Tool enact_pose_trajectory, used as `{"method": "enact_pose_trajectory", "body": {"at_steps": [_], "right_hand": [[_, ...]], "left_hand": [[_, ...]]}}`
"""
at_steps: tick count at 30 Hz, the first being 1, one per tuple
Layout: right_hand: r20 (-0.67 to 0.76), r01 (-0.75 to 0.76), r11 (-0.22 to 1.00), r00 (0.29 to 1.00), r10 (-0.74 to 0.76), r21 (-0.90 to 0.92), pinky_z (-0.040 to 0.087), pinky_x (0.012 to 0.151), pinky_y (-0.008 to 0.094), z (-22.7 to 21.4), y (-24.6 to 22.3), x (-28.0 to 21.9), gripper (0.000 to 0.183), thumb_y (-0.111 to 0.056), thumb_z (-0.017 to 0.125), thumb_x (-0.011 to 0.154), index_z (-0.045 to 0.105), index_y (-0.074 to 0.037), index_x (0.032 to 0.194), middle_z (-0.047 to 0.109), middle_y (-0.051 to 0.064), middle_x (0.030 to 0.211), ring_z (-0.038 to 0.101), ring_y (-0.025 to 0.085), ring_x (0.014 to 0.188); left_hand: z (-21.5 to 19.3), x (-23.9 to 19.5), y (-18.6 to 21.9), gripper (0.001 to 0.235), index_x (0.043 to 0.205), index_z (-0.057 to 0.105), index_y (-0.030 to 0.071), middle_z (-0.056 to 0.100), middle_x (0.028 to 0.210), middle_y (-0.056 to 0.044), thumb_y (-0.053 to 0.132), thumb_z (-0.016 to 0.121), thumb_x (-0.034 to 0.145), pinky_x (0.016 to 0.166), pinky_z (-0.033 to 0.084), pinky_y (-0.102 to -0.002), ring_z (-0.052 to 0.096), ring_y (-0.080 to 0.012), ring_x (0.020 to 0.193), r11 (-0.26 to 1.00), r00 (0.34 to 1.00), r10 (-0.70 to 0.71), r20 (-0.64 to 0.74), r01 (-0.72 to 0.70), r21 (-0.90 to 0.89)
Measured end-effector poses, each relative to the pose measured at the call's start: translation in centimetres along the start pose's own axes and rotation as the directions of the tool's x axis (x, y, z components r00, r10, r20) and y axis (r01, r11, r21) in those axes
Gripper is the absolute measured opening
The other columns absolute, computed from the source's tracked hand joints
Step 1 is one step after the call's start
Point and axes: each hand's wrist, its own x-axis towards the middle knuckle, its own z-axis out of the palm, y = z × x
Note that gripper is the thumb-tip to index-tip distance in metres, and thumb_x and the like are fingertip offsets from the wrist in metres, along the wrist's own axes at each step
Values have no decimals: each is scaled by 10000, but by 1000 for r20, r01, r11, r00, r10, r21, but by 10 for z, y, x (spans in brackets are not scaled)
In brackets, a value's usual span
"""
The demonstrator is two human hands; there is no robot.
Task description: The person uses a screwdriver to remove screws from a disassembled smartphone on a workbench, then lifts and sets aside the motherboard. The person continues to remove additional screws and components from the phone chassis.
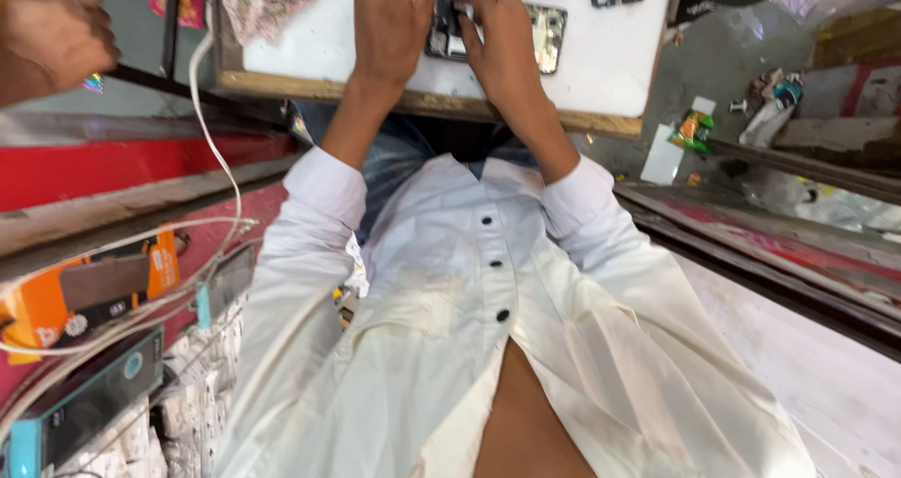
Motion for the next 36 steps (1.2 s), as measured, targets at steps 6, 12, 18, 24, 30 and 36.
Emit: {"method": "enact_pose_trajectory", "body": {"at_steps": [6,12,18,24,30,36], "right_hand": [[-5,57,998,998,-57,-19,523,841,396,-3,-2,-3,305,116,694,879,704,11,1165,575,141,1121,633,313,969],[22,-56,998,998,57,-12,504,832,408,-4,-11,0,266,104,687,889,700,25,1142,579,151,1122,623,323,939],[-11,-32,999,999,32,-11,517,852,417,-2,-10,1,268,96,688,886,714,19,1142,587,149,1125,645,328,983],[-6,-38,999,999,38,10,520,823,408,-5,-11,6,271,89,684,891,711,18,1151,607,146,1105,655,317,939],[4,-53,999,999,53,-1,511,791,413,-4,-12,5,248,76,691,914,703,23,1156,608,142,1099,645,306,890],[25,-52,999,998,52,6,516,746,378,-5,-6,4,244,72,699,925,710,17,1162,620,130,1078,635,263,824]], "left_hand": [[5,-5,-2,304,1310,445,71,682,1104,-178,-36,634,1098,790,542,-498,697,-422,983,982,998,65,6,-63,-180],[-9,9,21,494,1342,398,32,625,1035,-214,34,748,993,728,524,-499,647,-437,877,992,991,123,-41,-123,16],[-4,8,16,665,1525,289,128,654,1171,-190,27,752,1060,798,556,-463,694,-391,972,985,984,170,-54,-170,10],[3,2,3,639,1562,265,108,648,1203,-194,-7,699,1108,824,562,-453,685,-389,1031,992,996,89,-16,-90,-90],[-5,3,7,584,1490,320,75,647,1164,-224,67,734,1078,796,553,-463,678,-379,974,985,986,154,-67,-158,-72],[-6,1,9,373,1349,444,66,719,1085,-148,-54,686,1091,767,604,-393,766,-324,949,992,999,36,27,-32,-126]]}}
